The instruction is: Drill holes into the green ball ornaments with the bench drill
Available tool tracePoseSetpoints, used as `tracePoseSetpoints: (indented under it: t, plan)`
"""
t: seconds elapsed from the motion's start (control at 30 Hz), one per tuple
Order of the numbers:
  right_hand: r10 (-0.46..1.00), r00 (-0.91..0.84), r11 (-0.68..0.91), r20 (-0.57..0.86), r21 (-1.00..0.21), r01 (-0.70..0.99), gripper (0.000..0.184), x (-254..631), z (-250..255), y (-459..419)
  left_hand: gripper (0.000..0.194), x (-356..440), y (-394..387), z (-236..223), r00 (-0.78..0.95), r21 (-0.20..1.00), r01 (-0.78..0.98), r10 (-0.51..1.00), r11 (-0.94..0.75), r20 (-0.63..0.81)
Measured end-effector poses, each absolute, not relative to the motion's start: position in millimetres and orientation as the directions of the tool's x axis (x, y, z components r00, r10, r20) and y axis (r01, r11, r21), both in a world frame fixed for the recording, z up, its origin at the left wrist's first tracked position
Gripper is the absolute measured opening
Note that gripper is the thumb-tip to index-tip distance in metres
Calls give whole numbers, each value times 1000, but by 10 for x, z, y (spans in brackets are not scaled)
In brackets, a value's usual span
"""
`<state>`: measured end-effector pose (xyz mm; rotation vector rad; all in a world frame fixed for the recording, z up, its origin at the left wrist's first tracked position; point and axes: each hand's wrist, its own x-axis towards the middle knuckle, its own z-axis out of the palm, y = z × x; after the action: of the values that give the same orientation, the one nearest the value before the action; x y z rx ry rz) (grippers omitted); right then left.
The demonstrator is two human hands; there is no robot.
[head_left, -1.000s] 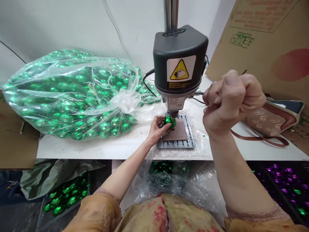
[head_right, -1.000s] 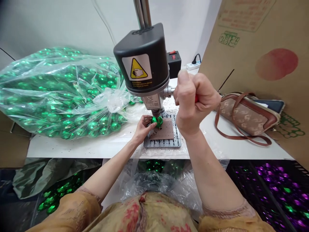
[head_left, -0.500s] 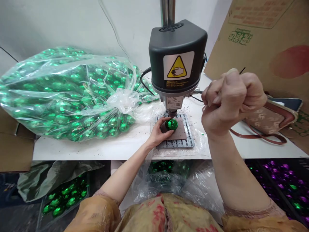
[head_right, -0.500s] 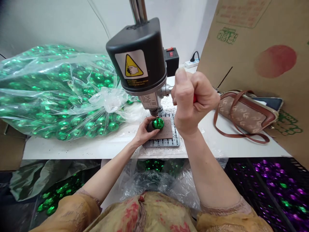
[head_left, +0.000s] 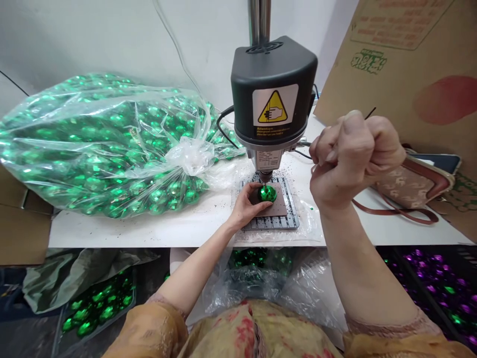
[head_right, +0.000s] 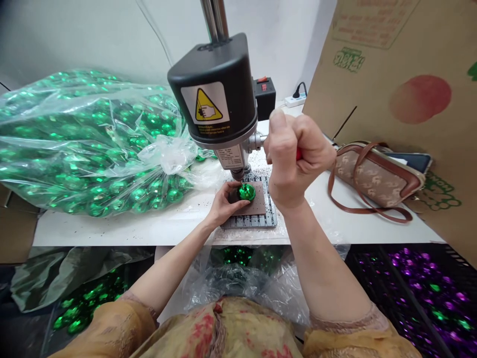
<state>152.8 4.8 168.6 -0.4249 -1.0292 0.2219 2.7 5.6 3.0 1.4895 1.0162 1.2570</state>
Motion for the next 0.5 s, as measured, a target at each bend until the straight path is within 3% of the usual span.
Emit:
tracePoseSetpoints:
  t: [0.2,0.5]
  plan:
    - [351,618,858,704,-506,90,49,1505,1749,124,59,28,28,30,140,966,14,958,-256,252]
    - [474,531,832,702,-555,-9,43,1540,2044,265,54,-11,23,-23,103,962,77,962,-262,254]
